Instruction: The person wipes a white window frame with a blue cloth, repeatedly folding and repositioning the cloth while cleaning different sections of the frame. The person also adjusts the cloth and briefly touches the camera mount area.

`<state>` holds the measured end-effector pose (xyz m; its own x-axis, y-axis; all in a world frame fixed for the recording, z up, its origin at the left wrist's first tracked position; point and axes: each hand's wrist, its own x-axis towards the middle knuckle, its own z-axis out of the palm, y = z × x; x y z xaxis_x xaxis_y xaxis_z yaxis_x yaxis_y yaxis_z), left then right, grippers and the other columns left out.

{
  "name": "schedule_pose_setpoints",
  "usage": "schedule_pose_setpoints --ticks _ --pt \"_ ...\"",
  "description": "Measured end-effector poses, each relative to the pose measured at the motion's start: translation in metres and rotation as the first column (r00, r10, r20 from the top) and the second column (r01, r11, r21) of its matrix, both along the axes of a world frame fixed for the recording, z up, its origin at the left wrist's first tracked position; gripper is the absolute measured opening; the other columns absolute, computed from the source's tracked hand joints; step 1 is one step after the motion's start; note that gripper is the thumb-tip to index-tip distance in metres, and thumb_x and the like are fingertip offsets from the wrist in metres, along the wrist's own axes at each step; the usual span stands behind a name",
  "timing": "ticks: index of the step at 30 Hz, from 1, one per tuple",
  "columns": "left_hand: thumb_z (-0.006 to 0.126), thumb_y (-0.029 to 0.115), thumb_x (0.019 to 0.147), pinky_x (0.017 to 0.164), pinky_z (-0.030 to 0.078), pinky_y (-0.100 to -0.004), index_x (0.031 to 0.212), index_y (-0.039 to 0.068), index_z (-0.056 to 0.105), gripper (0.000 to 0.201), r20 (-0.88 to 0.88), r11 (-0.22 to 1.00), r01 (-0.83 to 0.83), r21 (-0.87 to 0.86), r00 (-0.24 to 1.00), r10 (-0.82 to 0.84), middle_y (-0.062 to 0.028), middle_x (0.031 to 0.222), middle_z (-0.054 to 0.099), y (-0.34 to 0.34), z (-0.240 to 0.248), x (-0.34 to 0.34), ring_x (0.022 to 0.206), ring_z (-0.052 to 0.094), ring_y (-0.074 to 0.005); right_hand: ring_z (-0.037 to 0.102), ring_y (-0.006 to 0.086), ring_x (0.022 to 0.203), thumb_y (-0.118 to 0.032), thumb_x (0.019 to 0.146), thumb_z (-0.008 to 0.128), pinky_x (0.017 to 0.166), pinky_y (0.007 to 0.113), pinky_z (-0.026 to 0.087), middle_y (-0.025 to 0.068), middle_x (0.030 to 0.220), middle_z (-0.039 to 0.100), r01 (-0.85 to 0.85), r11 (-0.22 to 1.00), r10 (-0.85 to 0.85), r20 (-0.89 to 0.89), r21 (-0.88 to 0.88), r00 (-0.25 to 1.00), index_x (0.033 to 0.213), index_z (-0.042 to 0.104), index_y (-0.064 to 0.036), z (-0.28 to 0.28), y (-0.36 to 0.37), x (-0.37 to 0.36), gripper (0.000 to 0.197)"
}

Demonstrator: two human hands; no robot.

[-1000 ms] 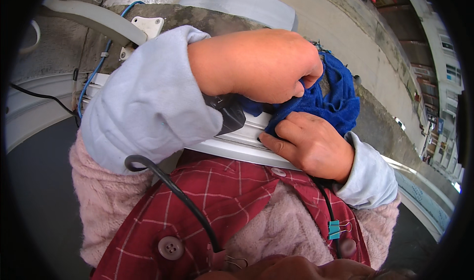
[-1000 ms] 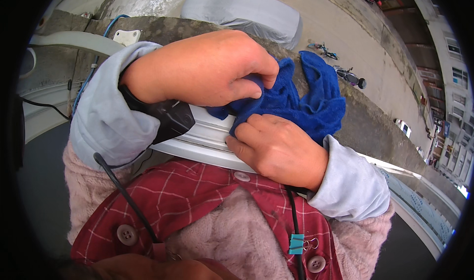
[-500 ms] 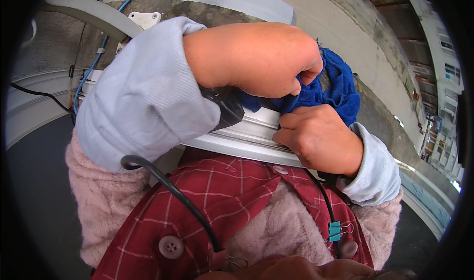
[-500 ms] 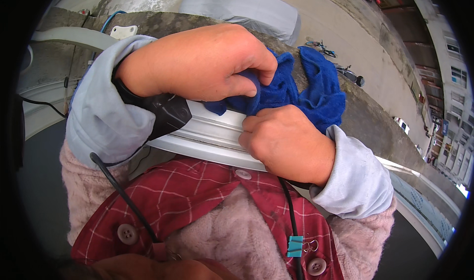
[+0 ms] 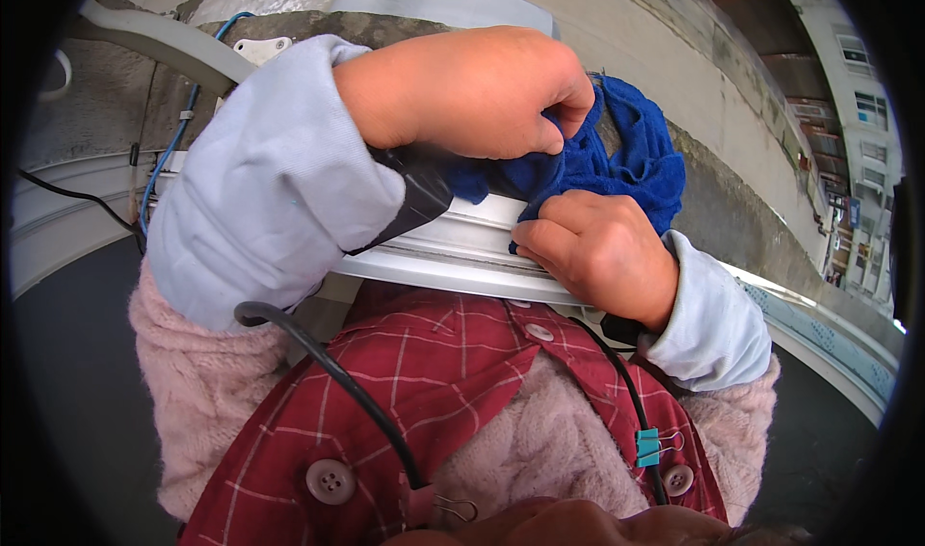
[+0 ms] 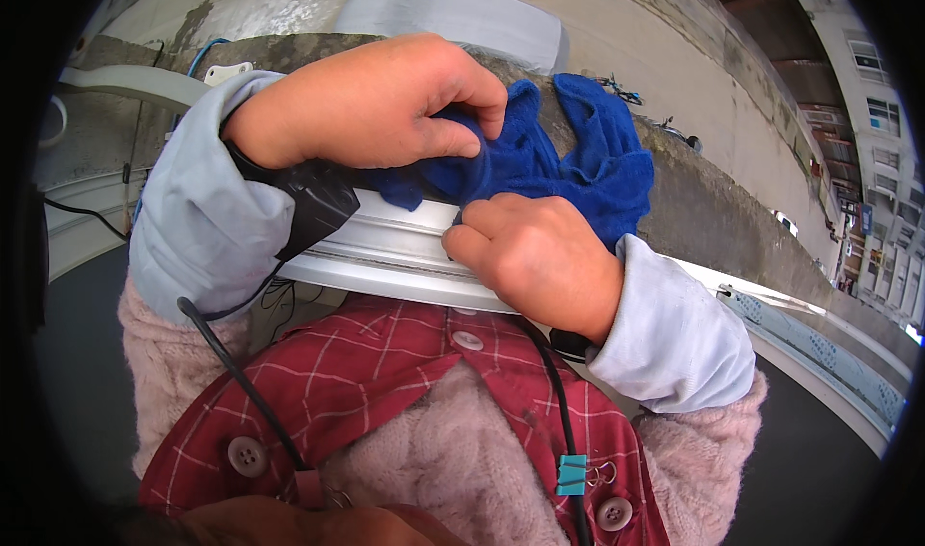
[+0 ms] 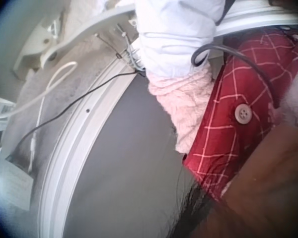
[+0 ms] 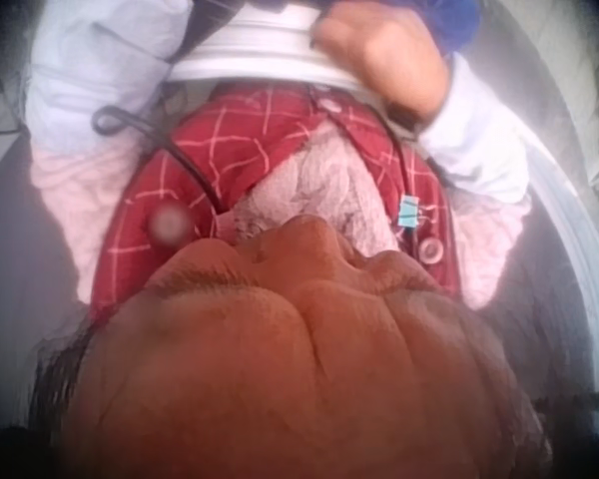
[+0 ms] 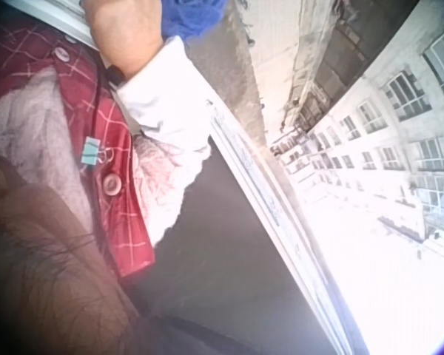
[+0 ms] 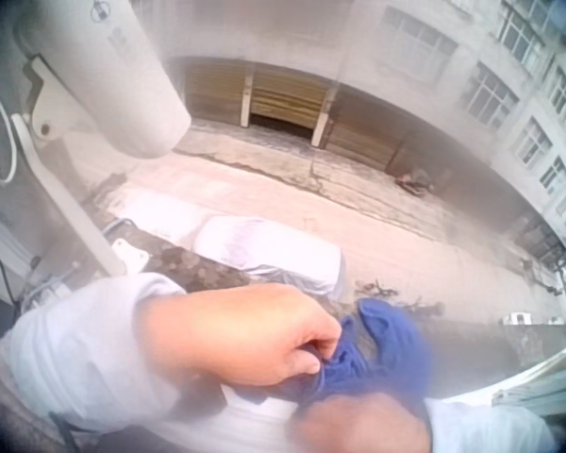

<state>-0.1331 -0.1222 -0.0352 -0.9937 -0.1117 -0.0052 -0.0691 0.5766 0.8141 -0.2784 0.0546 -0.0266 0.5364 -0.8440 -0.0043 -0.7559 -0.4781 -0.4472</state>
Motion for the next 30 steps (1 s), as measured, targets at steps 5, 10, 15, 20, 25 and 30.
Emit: schedule_pose_setpoints --ticks 5,10,15,20,25,30 --pt "0.072 0.007 0.081 0.069 0.049 -0.0374 0.094 -0.001 0.066 0.017 -0.052 1.000 0.011 0.012 0.999 -0.010 -0.0146 0.078 0.065 0.000 -0.002 0.001 0.072 0.061 -0.0282 0.059 0.0260 0.074 -0.012 0.069 0.069 0.060 0.037 0.050 0.0078 0.079 0.057 -0.126 0.992 0.126 -0.004 -0.015 0.992 0.097 0.069 -0.0025 0.005 0.000 -0.006 0.030" --pt "0.072 0.007 0.081 0.070 0.049 -0.0370 0.095 -0.001 0.066 0.018 -0.040 1.000 0.020 -0.005 0.999 -0.020 -0.0147 0.081 0.066 0.000 0.000 0.000 0.073 0.061 -0.0274 0.058 0.0267 0.077 -0.011 0.069 0.066 0.064 0.037 0.050 0.0085 0.080 0.054 -0.076 0.997 0.076 -0.067 0.010 0.995 0.097 0.069 -0.0022 0.008 0.006 0.003 0.029" --pt "0.074 0.006 0.080 0.070 0.050 -0.0370 0.095 -0.002 0.066 0.019 -0.009 0.999 0.042 0.006 0.999 -0.042 -0.0150 0.082 0.067 -0.001 0.003 0.002 0.073 0.062 -0.0270 0.058 0.0260 0.075 -0.011 0.069 0.066 0.063 0.037 0.050 0.0074 0.078 0.053 -0.004 0.999 0.008 -0.122 0.033 0.992 0.094 0.070 -0.0053 0.008 0.010 0.009 0.027" --pt "0.074 0.005 0.079 0.069 0.049 -0.0382 0.094 -0.002 0.065 0.019 -0.086 0.999 0.037 0.012 0.996 -0.036 -0.0161 0.080 0.066 0.002 0.001 0.004 0.071 0.061 -0.0307 0.058 0.0258 0.070 -0.008 0.066 0.067 0.060 0.037 0.048 0.0058 0.073 0.052 0.063 0.995 -0.053 -0.130 0.075 0.990 0.088 0.071 -0.0084 0.012 0.014 -0.002 0.023" --pt "0.075 0.005 0.078 0.071 0.050 -0.0397 0.094 -0.002 0.064 0.021 -0.033 0.998 0.048 -0.034 0.998 -0.049 -0.0169 0.085 0.066 0.008 0.003 0.002 0.078 0.063 -0.0340 0.059 0.0276 0.068 -0.003 0.064 0.067 0.058 0.039 0.048 0.0056 0.070 0.053 0.137 0.985 -0.120 -0.154 0.109 0.981 0.086 0.073 -0.0103 0.018 0.024 -0.015 0.024" --pt "0.074 0.005 0.079 0.075 0.051 -0.0407 0.098 -0.002 0.065 0.023 -0.017 0.996 0.085 0.012 0.996 -0.085 -0.0167 0.091 0.065 0.013 0.004 0.001 0.084 0.064 -0.0351 0.063 0.0284 0.069 -0.002 0.065 0.066 0.056 0.041 0.049 0.0056 0.070 0.056 0.243 0.959 -0.201 -0.258 0.143 0.945 0.089 0.075 -0.0134 0.027 0.040 -0.028 0.028"
